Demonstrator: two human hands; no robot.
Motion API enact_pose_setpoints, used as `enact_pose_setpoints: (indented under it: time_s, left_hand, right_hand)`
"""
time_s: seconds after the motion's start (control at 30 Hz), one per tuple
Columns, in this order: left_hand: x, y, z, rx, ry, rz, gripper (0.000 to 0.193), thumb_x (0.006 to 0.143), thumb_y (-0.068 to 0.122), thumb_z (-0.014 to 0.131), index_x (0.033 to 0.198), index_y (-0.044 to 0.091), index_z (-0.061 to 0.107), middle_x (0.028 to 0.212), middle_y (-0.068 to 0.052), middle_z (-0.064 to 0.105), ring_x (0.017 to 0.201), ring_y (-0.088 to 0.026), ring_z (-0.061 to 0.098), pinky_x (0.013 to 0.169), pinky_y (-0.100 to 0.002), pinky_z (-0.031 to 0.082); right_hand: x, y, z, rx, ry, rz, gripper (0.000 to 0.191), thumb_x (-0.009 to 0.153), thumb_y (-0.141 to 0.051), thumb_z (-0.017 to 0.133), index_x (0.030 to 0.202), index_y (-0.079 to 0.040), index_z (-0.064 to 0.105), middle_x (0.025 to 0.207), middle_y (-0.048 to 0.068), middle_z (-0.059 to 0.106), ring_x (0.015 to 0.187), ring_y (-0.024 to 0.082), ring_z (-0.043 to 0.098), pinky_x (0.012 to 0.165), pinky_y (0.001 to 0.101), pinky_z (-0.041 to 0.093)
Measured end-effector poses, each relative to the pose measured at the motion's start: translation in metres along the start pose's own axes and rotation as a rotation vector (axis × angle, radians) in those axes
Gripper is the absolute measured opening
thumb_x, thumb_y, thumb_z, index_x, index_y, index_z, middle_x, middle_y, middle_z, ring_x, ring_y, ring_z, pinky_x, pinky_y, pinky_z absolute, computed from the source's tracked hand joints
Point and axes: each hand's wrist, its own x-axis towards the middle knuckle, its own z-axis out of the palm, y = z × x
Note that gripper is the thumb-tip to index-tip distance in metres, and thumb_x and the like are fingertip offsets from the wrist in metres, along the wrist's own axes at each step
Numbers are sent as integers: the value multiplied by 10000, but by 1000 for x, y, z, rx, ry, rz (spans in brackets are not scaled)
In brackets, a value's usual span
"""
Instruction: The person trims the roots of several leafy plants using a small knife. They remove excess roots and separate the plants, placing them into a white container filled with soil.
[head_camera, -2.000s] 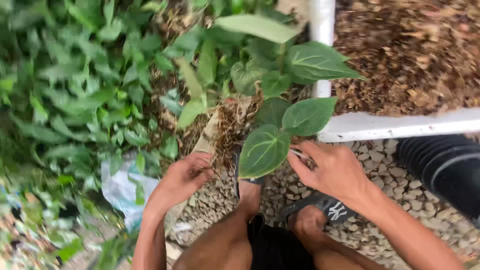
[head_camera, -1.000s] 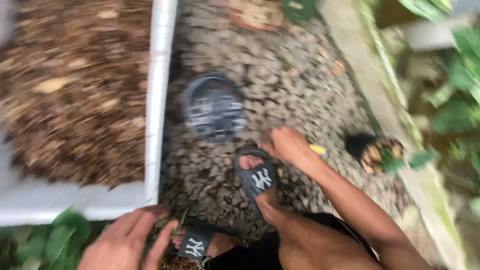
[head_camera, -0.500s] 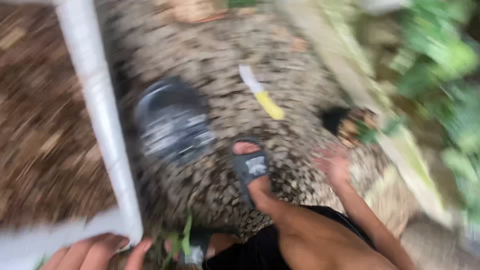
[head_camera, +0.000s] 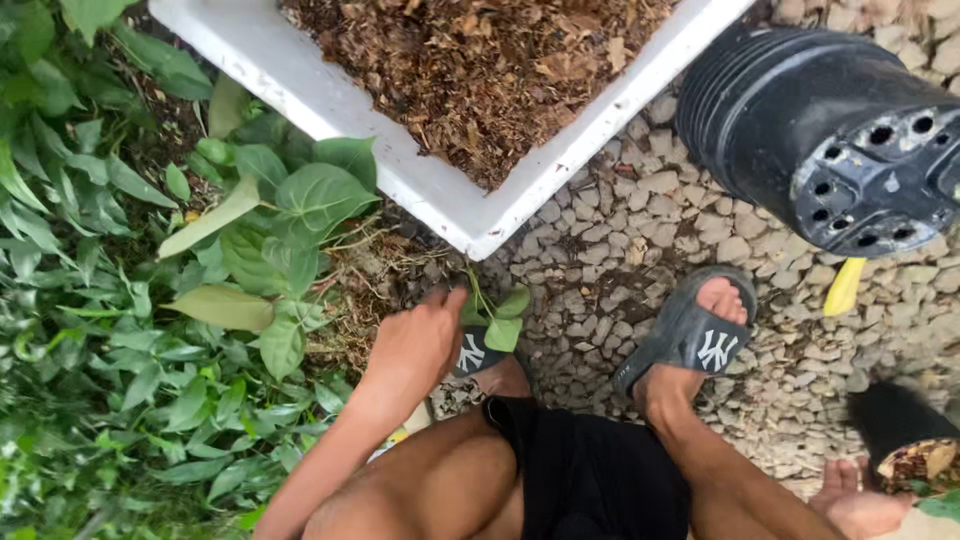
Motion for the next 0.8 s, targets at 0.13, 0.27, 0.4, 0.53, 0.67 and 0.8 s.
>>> enact_pose_setpoints:
  time_s: [0.13, 0.27, 0.4, 0.53, 0.67, 0.8]
  left_hand:
    - [30, -15, 32, 42, 148, 182, 664, 747, -27, 630, 1401, 64, 568, 901, -180, 725, 622, -319, 725, 498, -414, 576]
    - [65, -18, 48, 215, -28, 272, 213, 842, 91, 675, 1052, 99, 708, 737, -108, 693, 717, -289, 727, 609, -422, 570]
    - [55, -12, 29, 138, -26, 293, 56, 836, 123, 704, 846, 104, 756, 781, -115, 715, 796, -314, 732, 699, -442, 573]
    - [-7, -28, 10, -412, 247, 244, 166, 841, 112, 684, 982, 39, 736, 906, -182, 738, 829, -364, 702, 681, -454, 545]
    - [-81, -73, 36, -1566, 367, -419, 344, 992, 168, 506, 995, -10, 800, 940, -121, 791, 786, -153, 716, 723, -297, 576]
    - [-102, -118, 75, -1605, 889, -486, 280, 1060, 216, 604, 1076, 5, 786, 772, -66, 659, 611, -121, 571, 542, -283, 427]
  right_hand:
    - [-55, -9, 71, -197, -620, 32, 411, 1042, -265, 423, 1391, -69, 513, 1121, 151, 681, 867, 256, 715, 709, 392, 570]
    - [-73, -23, 100, -330, -881, -40, 404, 1040, -268, 431, 1374, -67, 535, 1086, 145, 684, 843, 248, 715, 683, 386, 566]
    - [-68, -33, 94, -413, -993, -94, 397, 1038, -271, 439, 1356, -66, 557, 1050, 139, 686, 818, 239, 715, 657, 381, 562]
    - [-65, -31, 95, -464, -1052, -113, 392, 1036, -274, 447, 1339, -64, 579, 1014, 132, 689, 793, 231, 715, 631, 375, 557]
    - [-57, -15, 100, -502, -1091, -139, 388, 1034, -278, 455, 1322, -63, 602, 978, 126, 692, 768, 222, 714, 605, 369, 553]
    - [-47, 7, 98, -534, -1120, -179, 385, 1032, -281, 462, 1304, -61, 624, 943, 120, 695, 744, 214, 714, 579, 364, 549]
